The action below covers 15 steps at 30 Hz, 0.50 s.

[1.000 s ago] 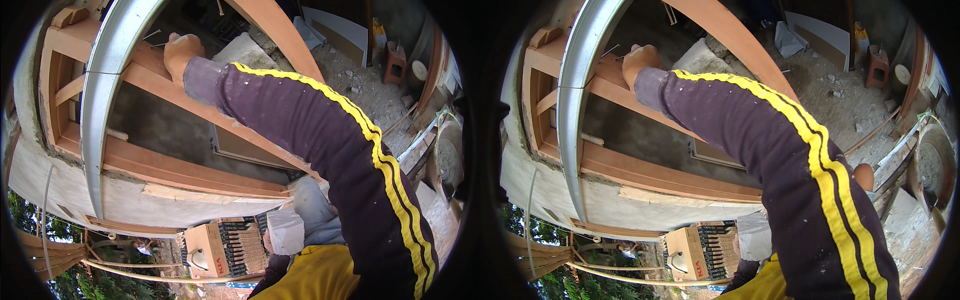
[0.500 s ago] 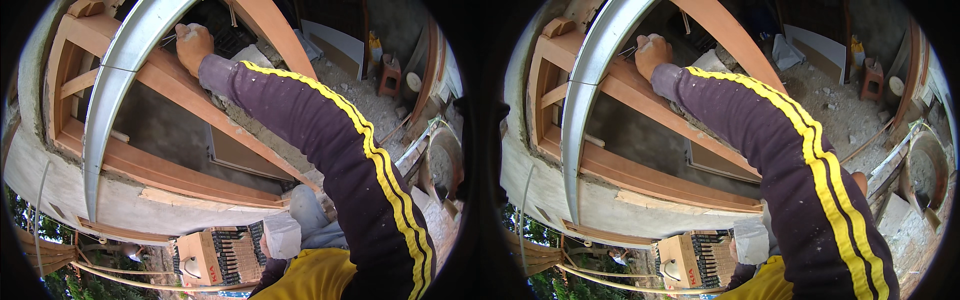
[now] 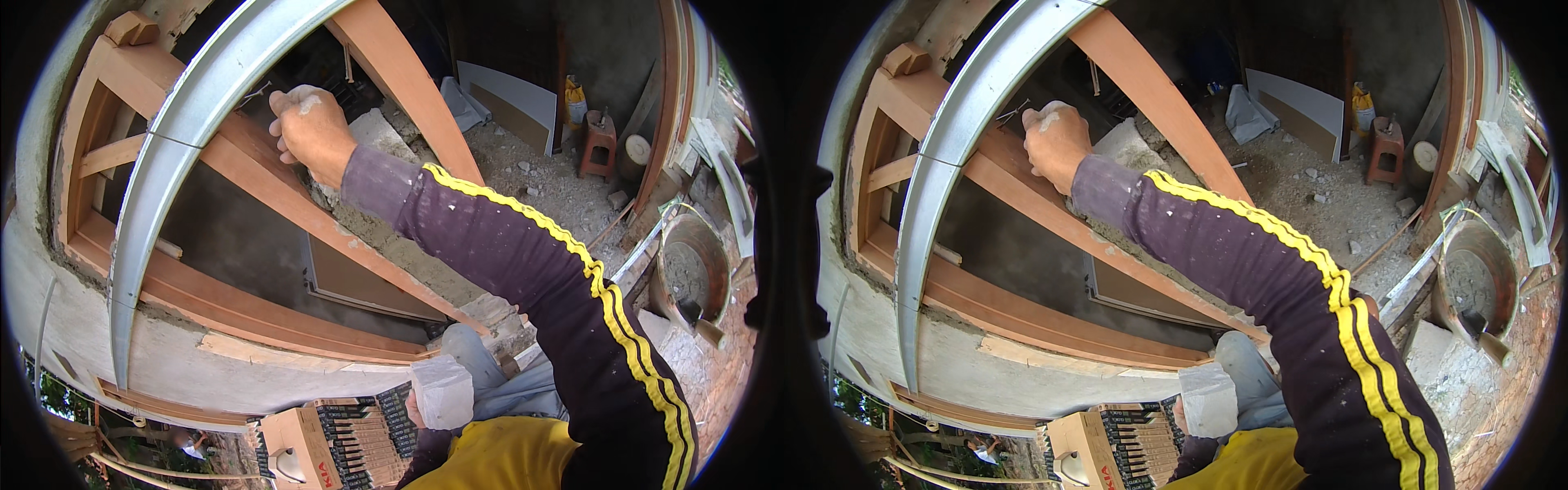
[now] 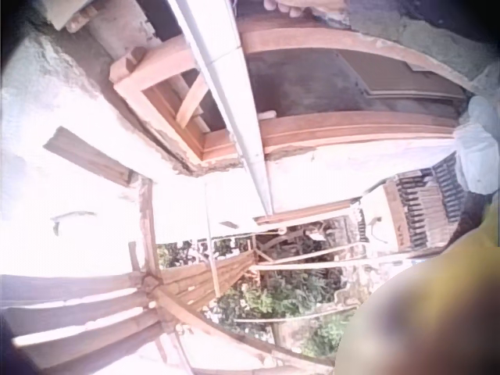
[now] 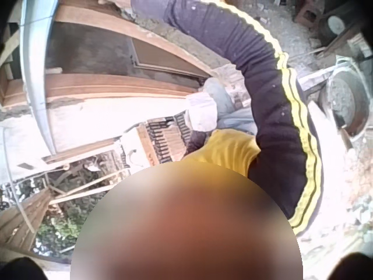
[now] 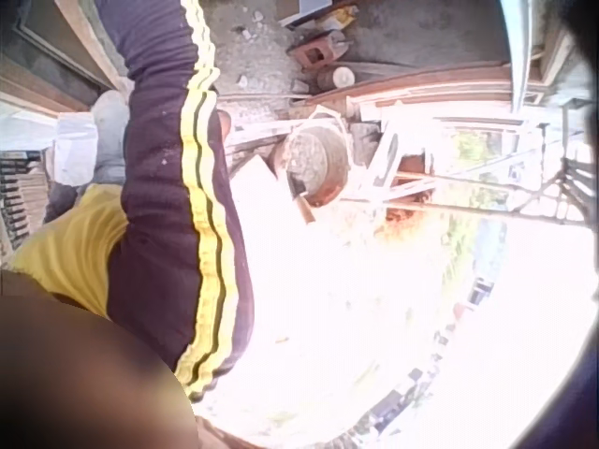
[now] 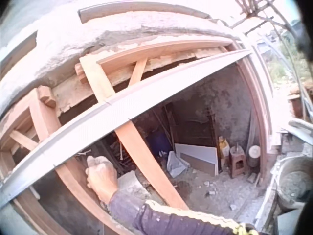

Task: The person is laying bricks on a construction site. They apply mortar to a brick, place it on a wooden frame, and adjust its position. The person uses a trowel and a hammer to work with the bricks and mortar.

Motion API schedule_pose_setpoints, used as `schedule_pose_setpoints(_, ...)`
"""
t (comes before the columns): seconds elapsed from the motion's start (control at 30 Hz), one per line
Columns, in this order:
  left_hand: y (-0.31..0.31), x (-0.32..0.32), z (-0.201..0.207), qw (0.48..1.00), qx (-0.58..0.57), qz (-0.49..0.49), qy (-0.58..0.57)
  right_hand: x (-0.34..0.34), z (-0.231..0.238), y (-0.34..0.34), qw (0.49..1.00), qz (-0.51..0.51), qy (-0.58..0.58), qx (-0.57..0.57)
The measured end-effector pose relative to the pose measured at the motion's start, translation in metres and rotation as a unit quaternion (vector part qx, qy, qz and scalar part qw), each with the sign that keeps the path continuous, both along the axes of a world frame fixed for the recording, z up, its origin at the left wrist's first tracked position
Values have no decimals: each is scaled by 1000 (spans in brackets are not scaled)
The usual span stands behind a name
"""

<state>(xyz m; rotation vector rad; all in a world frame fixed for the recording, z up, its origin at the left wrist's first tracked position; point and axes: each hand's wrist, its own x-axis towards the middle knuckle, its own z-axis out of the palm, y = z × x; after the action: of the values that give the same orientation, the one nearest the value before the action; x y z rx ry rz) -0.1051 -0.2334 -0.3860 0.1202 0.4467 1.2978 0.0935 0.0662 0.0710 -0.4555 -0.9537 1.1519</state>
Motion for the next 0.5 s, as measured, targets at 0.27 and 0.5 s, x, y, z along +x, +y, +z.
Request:
schedule_pose_setpoints(0.27,9,5,-3,997,47,-59,-35,30,-28,-50,989,-138,26,-41)
schedule_pose_setpoints(0.5,1,2,-18,997,61,-36,-3,36,-11,-17,983,-165,-38,-70)
